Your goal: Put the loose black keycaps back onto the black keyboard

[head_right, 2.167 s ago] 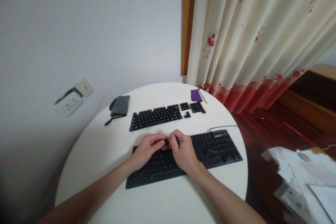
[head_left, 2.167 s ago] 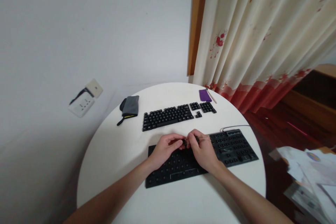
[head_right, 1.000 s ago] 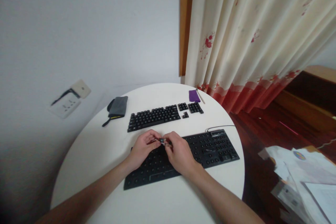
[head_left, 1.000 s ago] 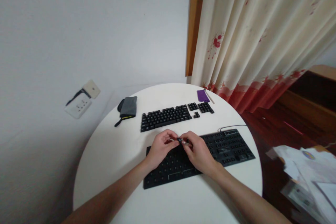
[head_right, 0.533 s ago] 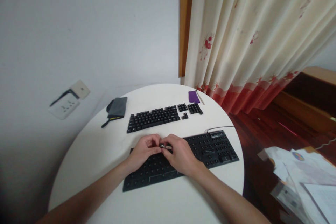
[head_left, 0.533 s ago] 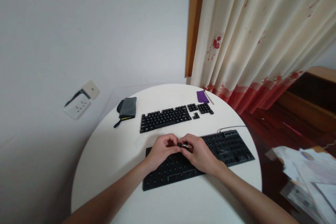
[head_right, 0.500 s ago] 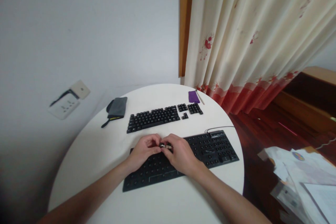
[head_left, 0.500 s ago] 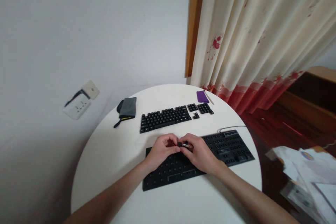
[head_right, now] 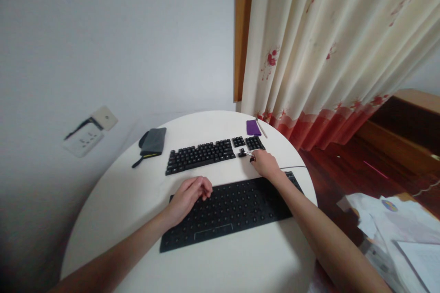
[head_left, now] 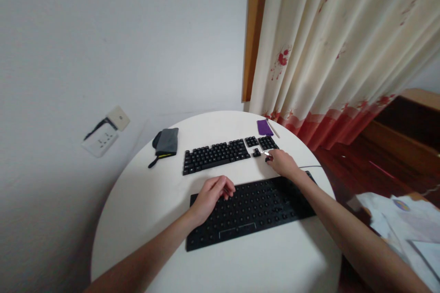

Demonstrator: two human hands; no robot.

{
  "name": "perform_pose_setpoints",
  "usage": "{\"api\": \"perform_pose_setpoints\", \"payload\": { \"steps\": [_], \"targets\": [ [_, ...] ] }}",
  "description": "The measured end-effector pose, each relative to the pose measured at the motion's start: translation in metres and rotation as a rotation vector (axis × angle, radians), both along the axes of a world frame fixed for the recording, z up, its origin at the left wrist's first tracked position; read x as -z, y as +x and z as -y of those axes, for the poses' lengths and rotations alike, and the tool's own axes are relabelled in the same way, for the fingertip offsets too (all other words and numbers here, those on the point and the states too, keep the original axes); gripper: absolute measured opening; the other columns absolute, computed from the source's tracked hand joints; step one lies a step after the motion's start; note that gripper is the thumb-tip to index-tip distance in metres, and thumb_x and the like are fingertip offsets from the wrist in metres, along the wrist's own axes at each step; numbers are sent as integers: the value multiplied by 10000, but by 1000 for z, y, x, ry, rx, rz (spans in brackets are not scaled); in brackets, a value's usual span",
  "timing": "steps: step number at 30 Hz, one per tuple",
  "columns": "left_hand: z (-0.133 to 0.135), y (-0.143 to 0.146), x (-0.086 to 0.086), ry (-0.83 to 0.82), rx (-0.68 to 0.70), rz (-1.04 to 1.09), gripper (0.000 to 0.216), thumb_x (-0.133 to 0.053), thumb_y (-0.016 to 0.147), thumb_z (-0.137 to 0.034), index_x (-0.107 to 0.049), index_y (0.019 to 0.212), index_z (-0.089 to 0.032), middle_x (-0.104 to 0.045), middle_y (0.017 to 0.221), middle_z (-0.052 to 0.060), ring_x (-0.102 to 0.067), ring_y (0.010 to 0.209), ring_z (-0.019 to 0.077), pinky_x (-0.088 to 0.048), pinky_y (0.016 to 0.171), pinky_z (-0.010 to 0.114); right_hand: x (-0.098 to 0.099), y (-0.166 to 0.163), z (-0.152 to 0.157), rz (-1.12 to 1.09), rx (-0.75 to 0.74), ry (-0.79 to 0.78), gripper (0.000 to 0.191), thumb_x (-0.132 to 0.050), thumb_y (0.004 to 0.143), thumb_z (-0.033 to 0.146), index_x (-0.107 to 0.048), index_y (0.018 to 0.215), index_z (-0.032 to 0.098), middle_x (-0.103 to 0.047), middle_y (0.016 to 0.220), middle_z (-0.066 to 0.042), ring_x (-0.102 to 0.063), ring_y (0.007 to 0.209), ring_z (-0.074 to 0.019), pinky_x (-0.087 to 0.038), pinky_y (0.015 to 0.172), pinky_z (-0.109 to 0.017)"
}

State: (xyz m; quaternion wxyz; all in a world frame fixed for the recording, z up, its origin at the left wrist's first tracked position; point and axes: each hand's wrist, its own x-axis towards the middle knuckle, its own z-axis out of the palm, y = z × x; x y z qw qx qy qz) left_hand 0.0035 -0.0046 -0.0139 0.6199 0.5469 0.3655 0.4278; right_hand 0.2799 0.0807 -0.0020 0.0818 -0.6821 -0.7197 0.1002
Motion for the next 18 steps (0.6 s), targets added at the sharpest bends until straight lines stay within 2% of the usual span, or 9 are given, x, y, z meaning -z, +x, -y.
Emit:
{"api": "perform_pose_setpoints", "payload": {
  "steps": [9, 18],
  "targets": [
    [0, 1, -2, -21, 8, 25, 425, -470, 956, -450, -642, 743, -126, -603, 731, 63, -552, 689, 159, -392, 609, 268, 13, -1, -6, 23, 92, -26, 217, -625, 794, 310, -671, 969, 189, -707, 967, -117, -659, 879, -254, -408, 681, -285],
    [1, 1, -5, -18, 8, 31, 419, -466, 958, -439, -638, 739, -126, -602, 736, 60, -551, 690, 160, -391, 606, 272, 18, -3, -19, 20, 188, -20, 195, -593, 829, 328, -696, 895, 177, -712, 956, -137, -670, 879, -262, -439, 703, -301]
  ]
}}
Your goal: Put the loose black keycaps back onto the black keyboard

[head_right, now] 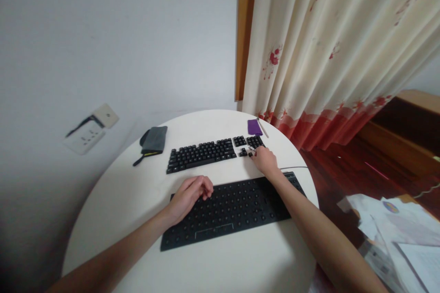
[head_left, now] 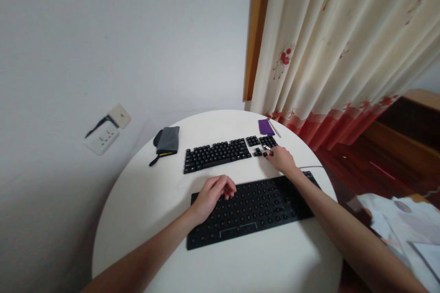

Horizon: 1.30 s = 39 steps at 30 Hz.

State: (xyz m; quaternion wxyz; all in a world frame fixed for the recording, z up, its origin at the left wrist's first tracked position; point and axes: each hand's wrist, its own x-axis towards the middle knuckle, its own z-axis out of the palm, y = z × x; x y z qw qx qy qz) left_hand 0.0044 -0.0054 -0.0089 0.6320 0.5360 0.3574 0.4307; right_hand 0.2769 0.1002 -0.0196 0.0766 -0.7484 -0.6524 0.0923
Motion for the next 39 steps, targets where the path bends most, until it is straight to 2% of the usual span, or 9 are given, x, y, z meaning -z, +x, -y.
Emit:
{"api": "perform_pose_setpoints", "payload": {
  "steps": [13, 18, 21, 24, 26, 29, 33, 35, 39],
  "targets": [
    [-1, -1, 2, 21, 21, -24, 426, -450, 968, -437, -648, 752, -128, -609, 743, 66, -558, 702, 162, -397, 617, 274, 3, -6, -7, -21, -17, 37, 220, -559, 847, 286, -705, 966, 173, -713, 992, -152, -672, 919, -279, -443, 717, -303],
    [-1, -2, 3, 19, 14, -35, 428, -458, 962, -448, -653, 755, -128, -613, 742, 70, -558, 699, 163, -398, 614, 273, 3, -10, -7, -37, -27, 54, 193, -567, 836, 268, -708, 928, 175, -716, 968, -154, -672, 901, -280, -434, 701, -304],
    [-1, -2, 4, 16, 13, -35, 426, -458, 963, -446, -652, 758, -128, -612, 745, 69, -558, 697, 161, -395, 610, 271, -2, -10, -5, -51, -22, 73, 174, -584, 823, 260, -703, 914, 172, -717, 943, -145, -670, 868, -267, -421, 685, -295],
    [-1, -3, 3, 8, 17, -35, 423, -456, 964, -441, -652, 758, -128, -611, 751, 68, -560, 702, 162, -395, 608, 269, -13, -2, 3, -74, 2, 138, 225, -554, 860, 339, -688, 919, 168, -714, 908, -132, -656, 839, -257, -411, 673, -296],
    [-1, -3, 2, 3, 19, -35, 414, -465, 960, -439, -651, 758, -128, -611, 750, 68, -558, 705, 163, -397, 610, 270, -24, 9, 14, -187, 16, 259, 332, -458, 916, 400, -680, 884, 156, -706, 851, -124, -640, 788, -234, -412, 673, -296],
    [-1, -3, 0, 2, 18, -44, 410, -475, 952, -445, -647, 757, -129, -610, 744, 69, -552, 703, 166, -400, 612, 273, -40, 31, 41, -497, 20, 485, 507, -303, 964, 469, -671, 857, 138, -684, 795, -112, -607, 721, -199, -428, 681, -292],
    [-1, -2, -1, 1, 18, -61, 417, -470, 950, -455, -641, 747, -134, -605, 738, 66, -547, 694, 168, -397, 606, 275, -50, 63, 88, -672, 57, 662, 556, -255, 961, 553, -649, 901, 165, -638, 835, -87, -577, 781, -196, -432, 693, -289],
    [-1, -1, -1, 2, 16, -68, 414, -469, 950, -455, -639, 746, -138, -603, 736, 62, -545, 696, 168, -396, 608, 275, -49, 75, 111, -722, 119, 670, 566, -235, 962, 576, -628, 864, 180, -592, 744, -54, -533, 675, -171, -397, 601, -270],
    [-2, 0, -1, 14, 11, -71, 403, -475, 949, -447, -638, 744, -140, -599, 730, 54, -537, 691, 165, -391, 606, 276, -36, 93, 146, -801, 232, 556, 550, -298, 941, 601, -575, 708, 187, -475, 560, 0, -417, 496, -129, -304, 474, -253]
  ]
}}
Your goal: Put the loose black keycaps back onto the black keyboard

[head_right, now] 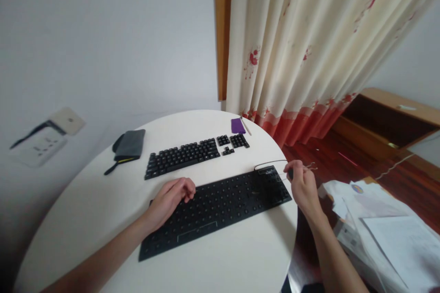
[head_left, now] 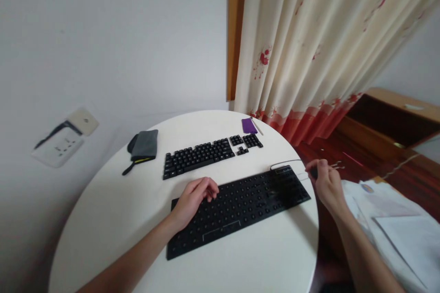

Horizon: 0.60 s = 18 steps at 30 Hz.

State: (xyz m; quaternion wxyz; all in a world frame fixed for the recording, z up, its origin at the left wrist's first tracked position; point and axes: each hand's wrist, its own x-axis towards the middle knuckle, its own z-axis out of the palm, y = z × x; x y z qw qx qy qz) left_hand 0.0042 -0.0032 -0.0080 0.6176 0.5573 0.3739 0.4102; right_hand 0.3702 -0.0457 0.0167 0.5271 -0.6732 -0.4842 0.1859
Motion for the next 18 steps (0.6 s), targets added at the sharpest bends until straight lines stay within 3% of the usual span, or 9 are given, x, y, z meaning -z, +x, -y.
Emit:
{"api": "perform_pose_setpoints", "payload": {
  "steps": [8, 18],
  "targets": [
    [-1, 1, 1, -8, 0, 0, 383, -489, 946, -434, -637, 750, -141, -600, 750, 51, -528, 698, 164, -394, 608, 272, 32, 14, 34, 9, -74, -201, 486, -388, 909, 571, -559, 664, 187, -428, 493, 30, -376, 452, -115, -277, 448, -239],
    [-1, 1, 1, -8, -12, -23, 383, -497, 941, -432, -647, 744, -140, -601, 743, 55, -530, 701, 167, -402, 611, 271, 50, 24, 21, -26, -159, -230, 484, -411, 890, 587, -561, 660, 188, -453, 479, 27, -415, 452, -128, -323, 474, -248]
  ]
}}
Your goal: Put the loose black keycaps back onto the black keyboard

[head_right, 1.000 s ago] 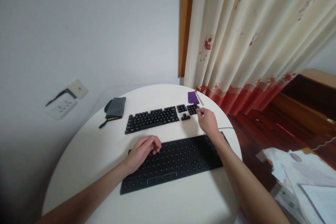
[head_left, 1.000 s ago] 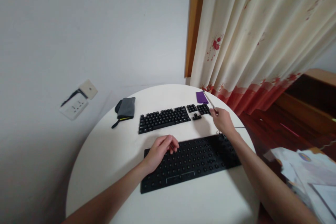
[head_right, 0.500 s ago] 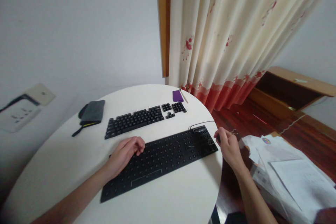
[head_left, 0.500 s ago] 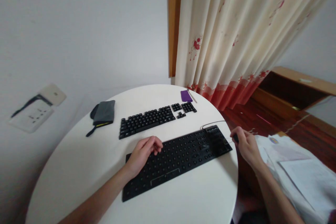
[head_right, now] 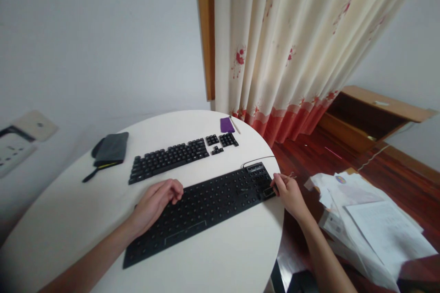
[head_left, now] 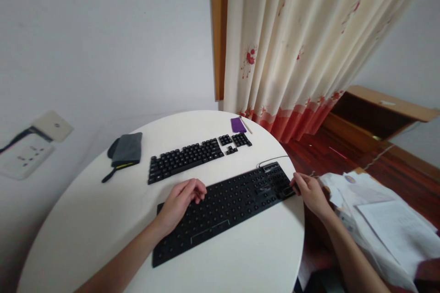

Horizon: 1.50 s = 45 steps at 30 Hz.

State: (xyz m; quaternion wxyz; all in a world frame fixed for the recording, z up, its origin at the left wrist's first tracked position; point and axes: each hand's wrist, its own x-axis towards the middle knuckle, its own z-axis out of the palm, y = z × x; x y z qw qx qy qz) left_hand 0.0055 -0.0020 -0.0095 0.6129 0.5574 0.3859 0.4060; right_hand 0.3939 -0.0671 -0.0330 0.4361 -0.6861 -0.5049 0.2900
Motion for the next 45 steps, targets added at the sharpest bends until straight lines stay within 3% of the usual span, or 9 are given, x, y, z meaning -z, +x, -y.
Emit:
{"api": "perform_pose_setpoints", "payload": {
  "steps": [14, 17, 21, 26, 28, 32, 35, 45],
  "targets": [
    [-2, 1, 3, 74, -32, -115, 396, -485, 934, -443, -634, 711, -151, -601, 685, 48, -530, 670, 168, -408, 603, 268, 6, -20, 11, 44, -2, -11, 510, -397, 896, 621, -550, 671, 190, -414, 463, 36, -366, 428, -118, -284, 443, -250],
    [-2, 1, 4, 72, -32, -145, 397, -482, 933, -443, -641, 711, -155, -610, 677, 45, -531, 658, 164, -407, 602, 263, 9, -27, 18, 176, 37, 12, 518, -366, 910, 618, -566, 693, 192, -468, 468, 13, -403, 424, -132, -298, 449, -257],
    [-2, 2, 3, 72, -29, -147, 399, -476, 939, -434, -642, 710, -153, -616, 682, 44, -538, 657, 161, -408, 600, 261, 3, -37, 20, 490, -28, -24, 484, -324, 947, 544, -595, 731, 206, -633, 605, -59, -571, 547, -189, -359, 538, -272],
    [-1, 1, 3, 46, -35, -88, 383, -491, 934, -424, -641, 718, -146, -614, 701, 47, -543, 674, 160, -414, 594, 259, -4, -39, 16, 783, -58, -123, 442, -331, 950, 502, -638, 801, 220, -675, 654, -81, -619, 580, -226, -345, 556, -286],
    [-2, 0, 4, 33, -38, -67, 380, -497, 932, -425, -641, 722, -142, -614, 707, 49, -547, 678, 161, -418, 593, 262, -5, -33, 16, 728, -90, -122, 434, -350, 946, 505, -638, 799, 216, -673, 657, -76, -616, 586, -221, -356, 565, -286],
    [-4, -1, 5, 20, -45, -34, 377, -506, 927, -425, -636, 719, -138, -606, 701, 51, -550, 671, 162, -423, 589, 269, -2, -18, 15, 322, -210, -73, 474, -333, 956, 536, -588, 741, 199, -564, 552, -15, -531, 520, -170, -371, 547, -272],
    [-6, -2, 7, 32, -44, -39, 373, -504, 932, -414, -637, 720, -139, -604, 689, 47, -547, 661, 157, -425, 593, 269, 3, -11, 13, 128, -208, -59, 481, -351, 951, 552, -568, 725, 188, -489, 517, 19, -464, 485, -143, -352, 518, -266],
    [-7, -2, 11, 60, -45, -102, 383, -488, 936, -412, -648, 724, -136, -620, 680, 48, -557, 653, 156, -436, 592, 264, 5, -12, 13, 4, -180, -6, 469, -391, 941, 538, -573, 701, 180, -480, 520, 22, -444, 491, -127, -330, 508, -259]
  ]
}}
